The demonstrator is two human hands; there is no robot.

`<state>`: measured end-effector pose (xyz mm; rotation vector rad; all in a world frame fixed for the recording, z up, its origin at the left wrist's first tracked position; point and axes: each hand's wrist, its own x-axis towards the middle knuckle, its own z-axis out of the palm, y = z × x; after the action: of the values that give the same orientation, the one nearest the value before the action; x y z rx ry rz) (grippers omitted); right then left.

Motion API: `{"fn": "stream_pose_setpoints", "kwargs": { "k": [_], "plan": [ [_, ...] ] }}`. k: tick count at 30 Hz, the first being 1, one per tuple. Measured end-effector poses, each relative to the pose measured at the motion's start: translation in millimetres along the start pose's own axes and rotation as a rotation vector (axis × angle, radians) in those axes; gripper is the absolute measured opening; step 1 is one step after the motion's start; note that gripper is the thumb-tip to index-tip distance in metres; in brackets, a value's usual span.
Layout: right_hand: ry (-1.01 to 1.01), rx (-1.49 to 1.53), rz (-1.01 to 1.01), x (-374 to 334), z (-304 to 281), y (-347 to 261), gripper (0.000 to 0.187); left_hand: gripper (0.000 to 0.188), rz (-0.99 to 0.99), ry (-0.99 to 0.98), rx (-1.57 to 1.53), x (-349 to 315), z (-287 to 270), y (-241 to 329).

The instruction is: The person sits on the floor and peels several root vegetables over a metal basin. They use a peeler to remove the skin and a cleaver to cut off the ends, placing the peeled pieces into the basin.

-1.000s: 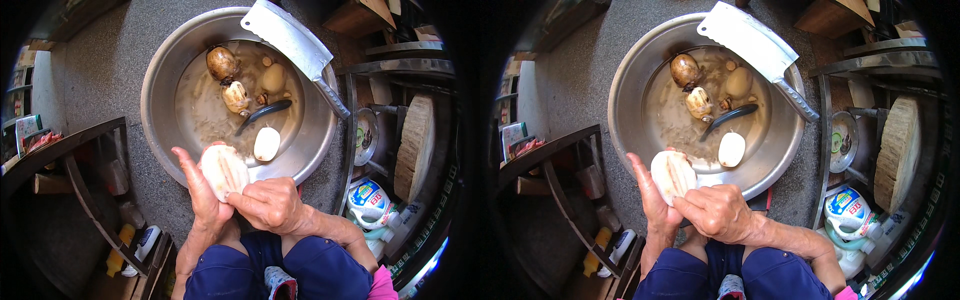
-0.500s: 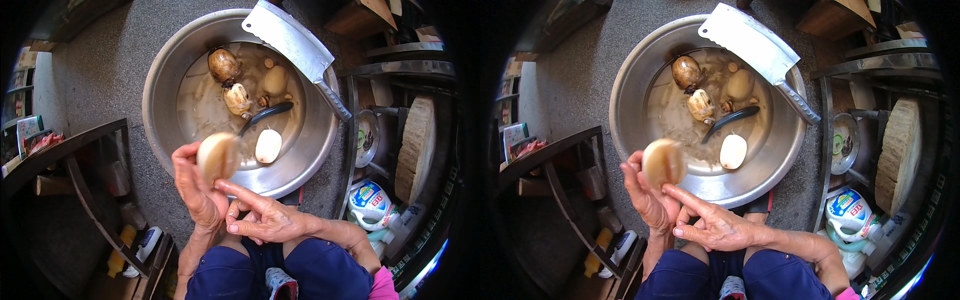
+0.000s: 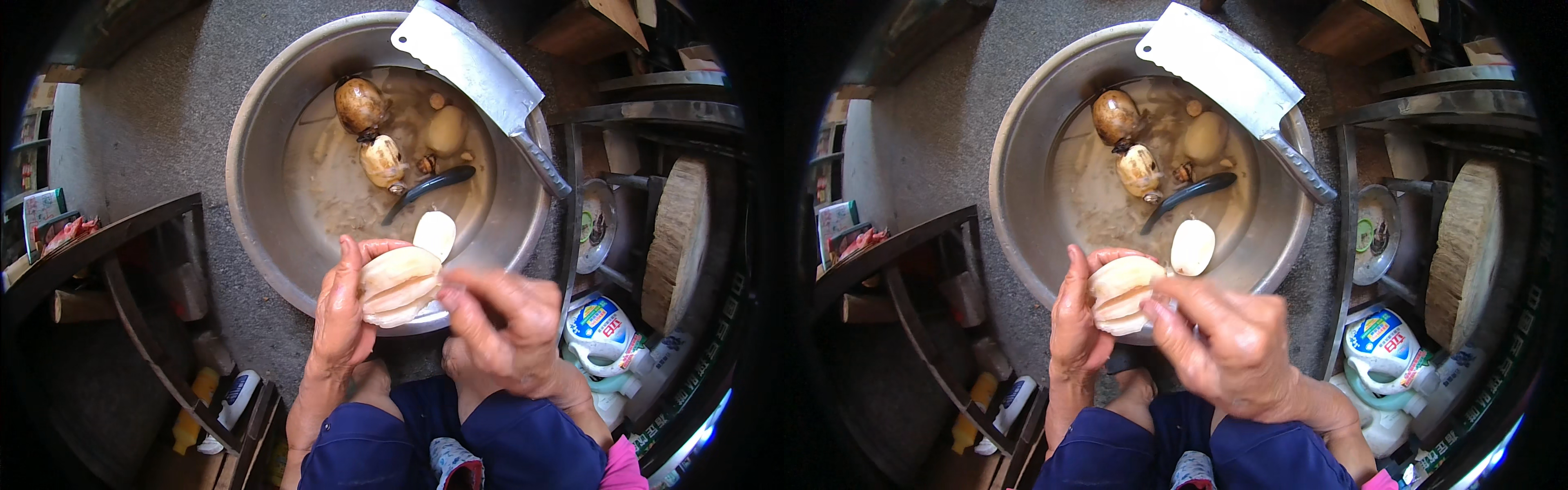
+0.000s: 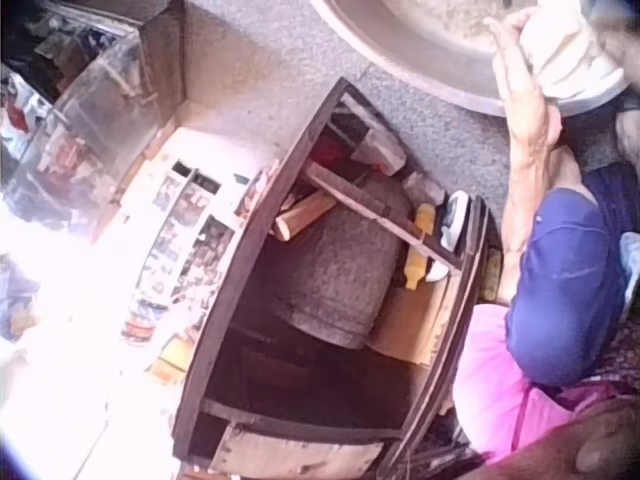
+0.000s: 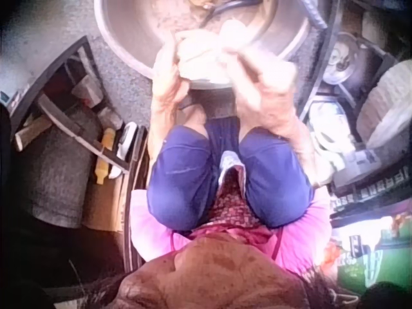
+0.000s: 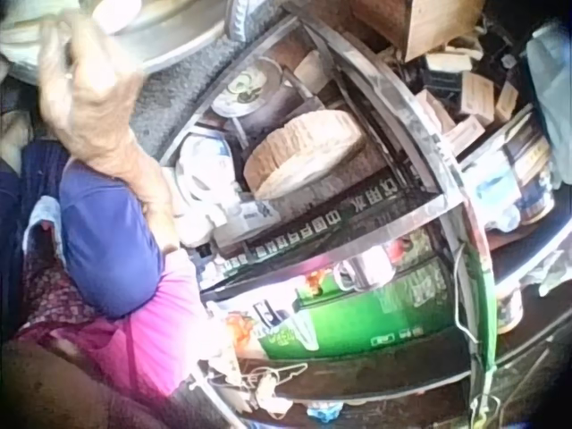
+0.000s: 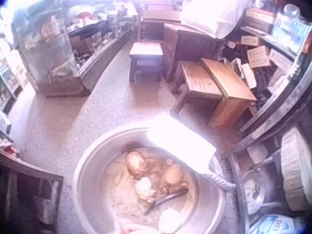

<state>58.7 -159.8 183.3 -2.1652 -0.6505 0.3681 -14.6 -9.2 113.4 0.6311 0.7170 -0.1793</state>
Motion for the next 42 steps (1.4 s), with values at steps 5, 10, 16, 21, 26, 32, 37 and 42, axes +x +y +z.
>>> {"fn": "stream_pose_setpoints", "kwargs": {
  "k": [5,10,16,21,26,32,37,42],
  "plan": [
    [-0.103,0.367,0.184,13.8,24.6,40.2,0.028,0.057,0.059,-0.146,-0.014,-10.6,4.8,3.0],
    [-0.150,0.760,0.600,7.7,21.0,35.3,0.029,0.069,0.157,-0.125,0.220,-17.9,9.7,6.4],
    [-0.189,0.766,0.590,7.5,15.6,34.4,0.025,0.067,0.200,-0.023,0.298,-17.9,11.9,8.1],
    [-0.117,0.440,0.331,3.9,10.0,40.5,0.017,0.061,0.197,0.000,0.288,-15.5,7.4,10.3],
    [-0.079,0.235,-0.046,11.0,-2.3,37.4,0.022,0.062,0.182,0.010,0.311,-14.9,3.7,9.9],
    [-0.301,-0.041,-0.172,10.7,9.7,22.1,0.042,0.053,0.297,0.021,0.570,-13.3,0.5,5.8],
    [-0.283,0.041,-0.068,1.9,22.4,13.4,0.039,0.049,0.374,0.139,0.693,-19.6,4.9,7.6],
    [-0.408,0.068,-0.031,1.6,19.0,8.5,0.037,0.048,0.353,0.073,0.666,-24.2,2.4,6.9]
  ]
}}
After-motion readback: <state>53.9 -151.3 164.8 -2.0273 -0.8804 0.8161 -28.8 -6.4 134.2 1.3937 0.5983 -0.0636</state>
